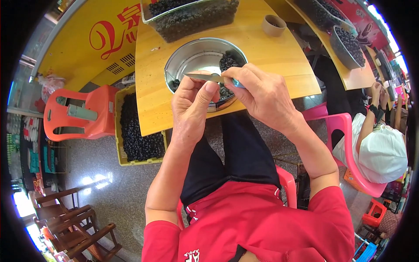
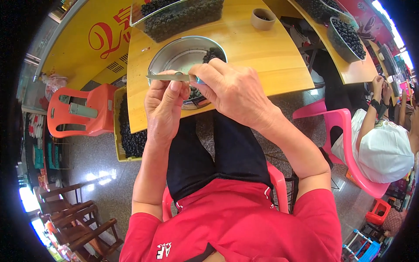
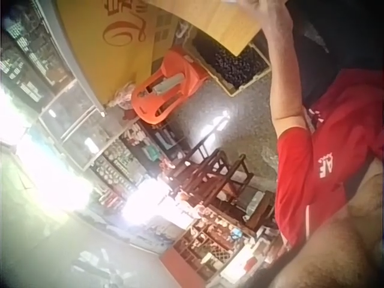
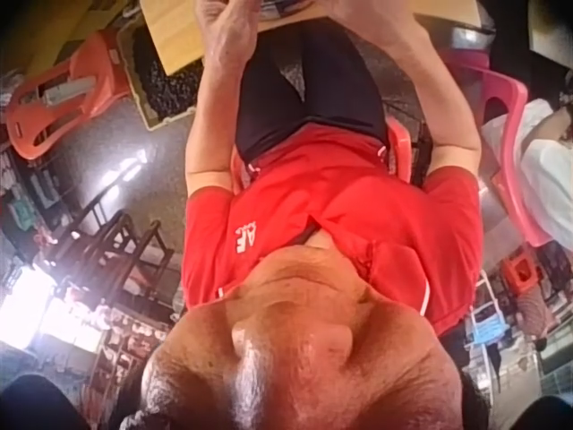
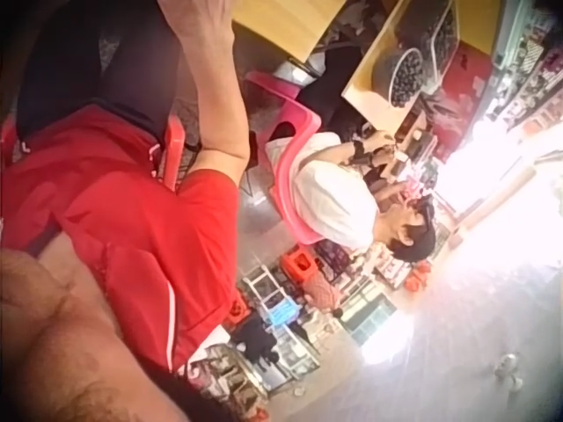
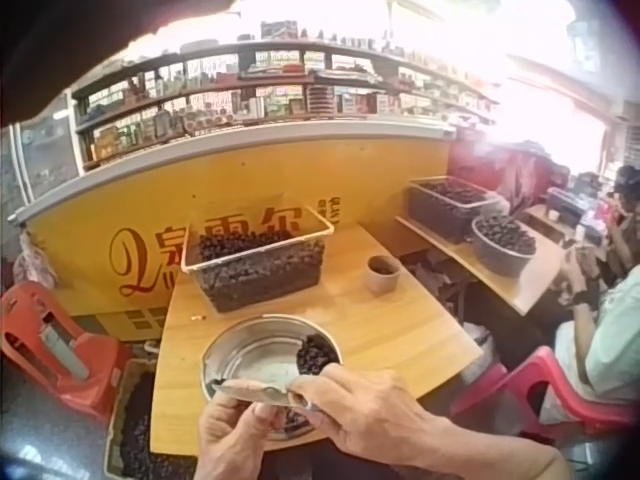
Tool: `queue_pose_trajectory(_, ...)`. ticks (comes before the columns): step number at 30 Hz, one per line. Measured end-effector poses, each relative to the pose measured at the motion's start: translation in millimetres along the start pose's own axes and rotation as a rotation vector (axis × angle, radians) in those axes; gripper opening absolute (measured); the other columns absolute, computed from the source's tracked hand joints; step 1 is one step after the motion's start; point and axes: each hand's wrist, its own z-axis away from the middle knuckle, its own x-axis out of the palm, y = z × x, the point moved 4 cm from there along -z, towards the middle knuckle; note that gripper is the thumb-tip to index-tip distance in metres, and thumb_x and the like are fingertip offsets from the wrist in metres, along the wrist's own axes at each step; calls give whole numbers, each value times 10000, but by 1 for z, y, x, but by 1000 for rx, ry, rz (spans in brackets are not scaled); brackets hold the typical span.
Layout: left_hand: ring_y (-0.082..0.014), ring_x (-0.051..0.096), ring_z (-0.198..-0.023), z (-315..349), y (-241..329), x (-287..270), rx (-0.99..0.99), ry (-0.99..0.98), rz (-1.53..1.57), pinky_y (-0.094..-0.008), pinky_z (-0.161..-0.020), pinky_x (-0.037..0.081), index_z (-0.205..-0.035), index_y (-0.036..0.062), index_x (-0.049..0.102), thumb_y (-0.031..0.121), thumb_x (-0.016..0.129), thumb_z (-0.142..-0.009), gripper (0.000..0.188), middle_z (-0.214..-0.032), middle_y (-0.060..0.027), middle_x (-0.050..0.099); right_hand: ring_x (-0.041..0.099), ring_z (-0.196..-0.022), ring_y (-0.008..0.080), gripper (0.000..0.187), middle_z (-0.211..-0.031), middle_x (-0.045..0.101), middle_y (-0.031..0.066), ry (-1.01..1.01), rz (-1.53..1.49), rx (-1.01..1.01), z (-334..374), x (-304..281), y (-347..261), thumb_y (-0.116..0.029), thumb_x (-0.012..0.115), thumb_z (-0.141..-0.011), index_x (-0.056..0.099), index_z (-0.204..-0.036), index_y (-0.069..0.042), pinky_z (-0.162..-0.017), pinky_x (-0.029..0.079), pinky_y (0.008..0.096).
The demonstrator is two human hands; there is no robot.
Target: Pitting or slicing small black fruits using a paring knife.
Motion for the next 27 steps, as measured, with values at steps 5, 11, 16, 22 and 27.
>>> queue_pose_trajectory(5,-108,497,-799,1,1,1,5,-22,-10,-256,-731,406,-1096,16,560,122,577,-941,188,-905,-29,559,623,-661,288,162,-789,625,103,-11,21,-16,2,0,0,-75,655,-840,606,-993,-53,-551,475,351)
queue_pose_trajectory(11,-88,507,-770,6,21,10,165,-102,101,-214,-710,423,-1047,-23,560,99,623,-910,194,-893,-33,548,622,-697,318,141,-809,630,126,-106,153,143,10,13,31,-88,620,-870,596,-995,-26,-584,488,349)
queue_pose_trajectory(16,-94,521,-781,4,16,2,112,-51,79,-216,-725,433,-1031,-24,587,66,619,-905,158,-908,-32,546,624,-649,232,162,-754,627,113,18,-298,277,5,6,14,-184,599,-914,597,-952,-26,-574,482,314)
queue_pose_trajectory(22,-86,543,-832,4,17,7,164,-30,-76,-206,-749,436,-1033,-10,601,55,616,-905,144,-959,-30,576,508,-677,44,297,-725,530,-19,-165,-867,537,-3,10,0,-285,584,-948,610,-1008,5,-612,451,210)
queue_pose_trajectory(27,-101,558,-849,0,15,-2,87,-57,-125,-213,-712,453,-1029,-12,587,63,618,-902,150,-982,-64,587,482,-663,26,279,-726,521,-35,-157,-1003,627,-4,18,8,-272,589,-945,611,-919,4,-590,418,192)
